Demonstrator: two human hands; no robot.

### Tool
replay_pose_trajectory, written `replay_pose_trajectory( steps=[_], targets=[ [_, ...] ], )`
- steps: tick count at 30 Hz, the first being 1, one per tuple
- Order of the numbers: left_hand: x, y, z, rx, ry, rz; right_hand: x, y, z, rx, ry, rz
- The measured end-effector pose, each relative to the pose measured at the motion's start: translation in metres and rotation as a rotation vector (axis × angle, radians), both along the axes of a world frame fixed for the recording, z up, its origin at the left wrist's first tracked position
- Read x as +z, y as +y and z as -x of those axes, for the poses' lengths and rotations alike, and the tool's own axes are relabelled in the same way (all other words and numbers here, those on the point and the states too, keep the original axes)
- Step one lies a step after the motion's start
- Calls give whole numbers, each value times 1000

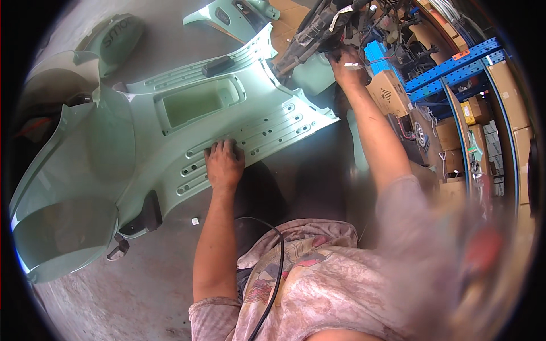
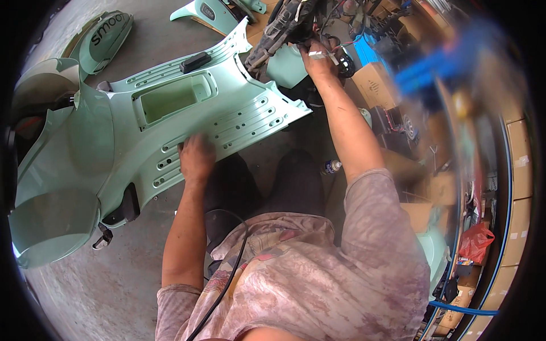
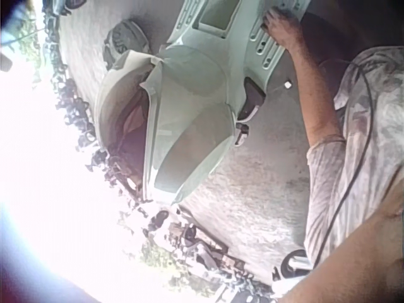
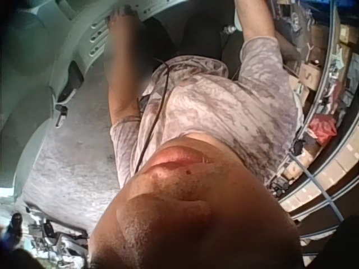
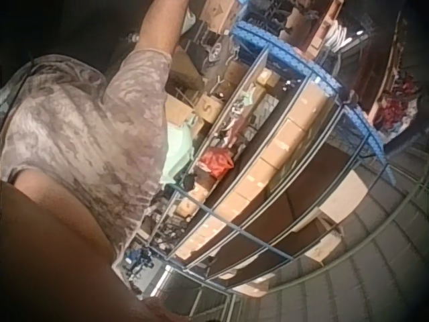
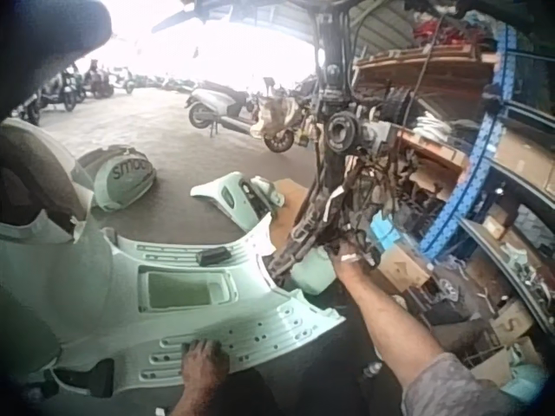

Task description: The person works on the internal components and wiring of a scooter, handling wires and using a metal rod to reach inside the frame before fitting a plastic cover piece onto the scooter body.

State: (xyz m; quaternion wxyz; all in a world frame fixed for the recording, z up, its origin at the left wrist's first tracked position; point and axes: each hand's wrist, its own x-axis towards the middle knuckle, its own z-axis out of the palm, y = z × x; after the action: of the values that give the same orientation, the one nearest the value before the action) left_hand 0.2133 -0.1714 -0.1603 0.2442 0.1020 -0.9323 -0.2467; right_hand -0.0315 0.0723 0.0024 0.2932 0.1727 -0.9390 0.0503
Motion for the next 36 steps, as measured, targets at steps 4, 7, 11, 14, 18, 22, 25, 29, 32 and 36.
replay_pose_trajectory(
  steps=[4,7,11,14,18,22,25,29,32,36],
  targets=[
    [1,2,0,-8,21,-5,-3,2,3,30,12,-11],
    [5,4,0,-12,17,-8,-8,8,7,77,84,-72],
    [8,9,0,-39,-4,3,-17,20,15,17,121,-42],
    [9,3,-2,-26,-79,28,-12,9,6,12,144,-95],
    [9,8,0,-40,-115,40,-18,25,15,153,308,-162],
    [7,7,2,-20,-119,24,-24,26,17,178,282,-123],
    [1,11,17,1,-32,-314,-21,23,21,167,274,-141],
    [43,69,59,-214,116,-620,-16,35,21,273,174,-157],
    [67,131,109,-451,183,-520,-9,32,15,309,140,-142],
    [88,175,171,-375,228,-154,-12,24,15,269,106,-114]
  ],
)
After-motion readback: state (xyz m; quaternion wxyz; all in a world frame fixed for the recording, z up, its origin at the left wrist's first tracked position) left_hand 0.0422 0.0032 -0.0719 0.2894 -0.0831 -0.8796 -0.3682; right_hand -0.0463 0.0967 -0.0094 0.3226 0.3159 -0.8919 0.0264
